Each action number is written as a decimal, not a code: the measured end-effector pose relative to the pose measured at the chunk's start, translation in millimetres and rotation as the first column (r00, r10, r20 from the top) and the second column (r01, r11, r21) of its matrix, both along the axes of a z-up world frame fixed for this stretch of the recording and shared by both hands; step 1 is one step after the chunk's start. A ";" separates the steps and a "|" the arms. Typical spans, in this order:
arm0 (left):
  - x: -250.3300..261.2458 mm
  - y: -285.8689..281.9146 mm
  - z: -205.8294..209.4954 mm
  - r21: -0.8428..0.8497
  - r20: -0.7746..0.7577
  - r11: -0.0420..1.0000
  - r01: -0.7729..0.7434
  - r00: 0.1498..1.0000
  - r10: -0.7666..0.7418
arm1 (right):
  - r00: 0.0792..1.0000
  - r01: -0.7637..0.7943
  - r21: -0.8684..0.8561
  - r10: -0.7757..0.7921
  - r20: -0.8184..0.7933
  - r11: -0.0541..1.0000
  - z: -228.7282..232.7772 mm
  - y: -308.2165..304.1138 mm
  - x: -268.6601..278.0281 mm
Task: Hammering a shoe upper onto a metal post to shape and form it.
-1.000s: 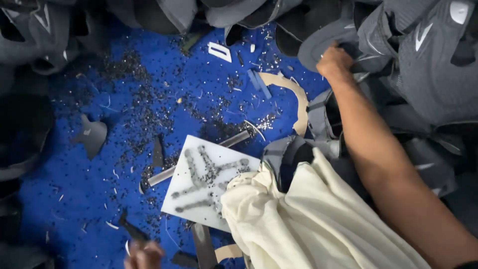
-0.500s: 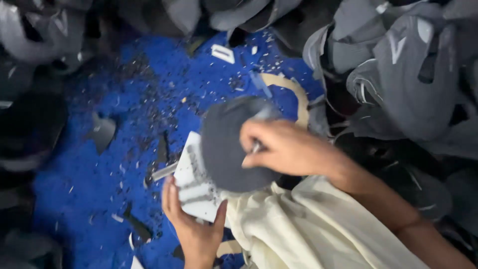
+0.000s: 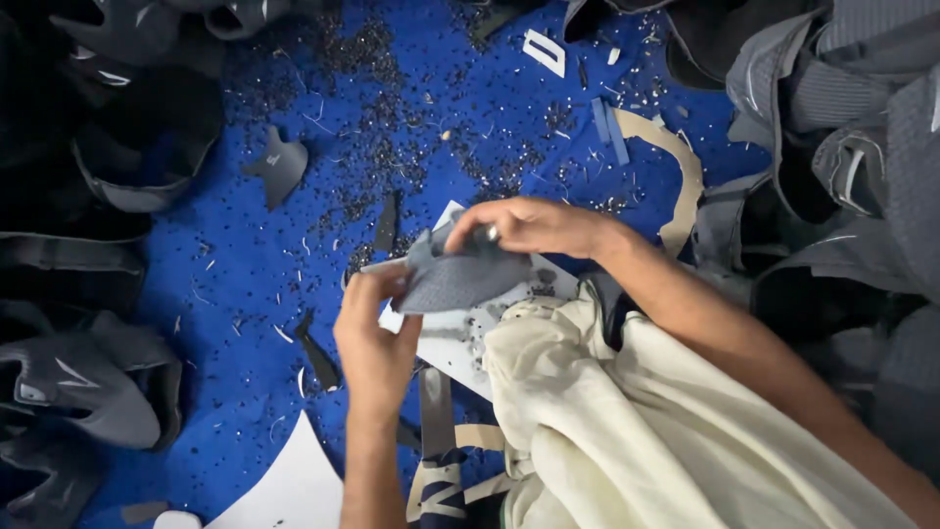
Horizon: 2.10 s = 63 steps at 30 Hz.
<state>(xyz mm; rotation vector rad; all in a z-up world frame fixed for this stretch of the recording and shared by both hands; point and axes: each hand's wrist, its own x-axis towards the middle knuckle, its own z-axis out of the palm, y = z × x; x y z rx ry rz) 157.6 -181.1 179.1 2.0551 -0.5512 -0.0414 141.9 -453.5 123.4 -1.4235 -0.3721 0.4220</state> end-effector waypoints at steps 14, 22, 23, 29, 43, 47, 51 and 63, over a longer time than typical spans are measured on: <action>99.8 -34.5 -20.1 0.091 0.100 0.993 0.074 0.992 -0.083 | 0.823 0.556 -0.632 -0.252 0.509 0.539 -20.8 2.8 50.6; -9.7 40.9 -172.5 0.375 0.201 0.905 0.202 0.935 -0.292 | 0.910 0.380 -0.901 0.088 0.404 0.207 -126.1 38.9 -63.2; -13.7 39.2 -164.5 0.375 0.201 0.902 0.213 0.931 -0.304 | 0.912 0.383 -0.902 0.076 0.404 0.202 -112.7 46.2 -68.1; -60.4 30.1 -130.1 0.614 0.140 0.740 0.275 0.884 -0.445 | 0.949 0.311 -0.913 -0.034 0.313 0.263 -87.1 59.2 -80.7; -176.5 84.3 -83.1 0.727 -0.080 0.687 -0.006 0.993 0.092 | 0.880 0.399 0.022 -0.375 -0.292 0.917 -154.6 60.0 1.7; -205.9 105.6 -90.8 0.851 -0.407 0.492 0.184 0.823 0.396 | 0.911 0.354 0.146 -0.306 -0.277 0.924 -185.7 68.1 -3.0; -229.9 141.3 -121.5 0.635 -0.570 0.772 0.016 0.684 0.455 | 0.904 0.386 0.067 -0.364 -0.223 0.920 -183.4 70.1 -7.3; -151.3 60.6 46.3 -0.083 -0.148 0.950 -0.301 0.947 0.287 | 0.825 0.514 -0.230 -0.403 0.395 0.826 -132.5 83.5 -34.4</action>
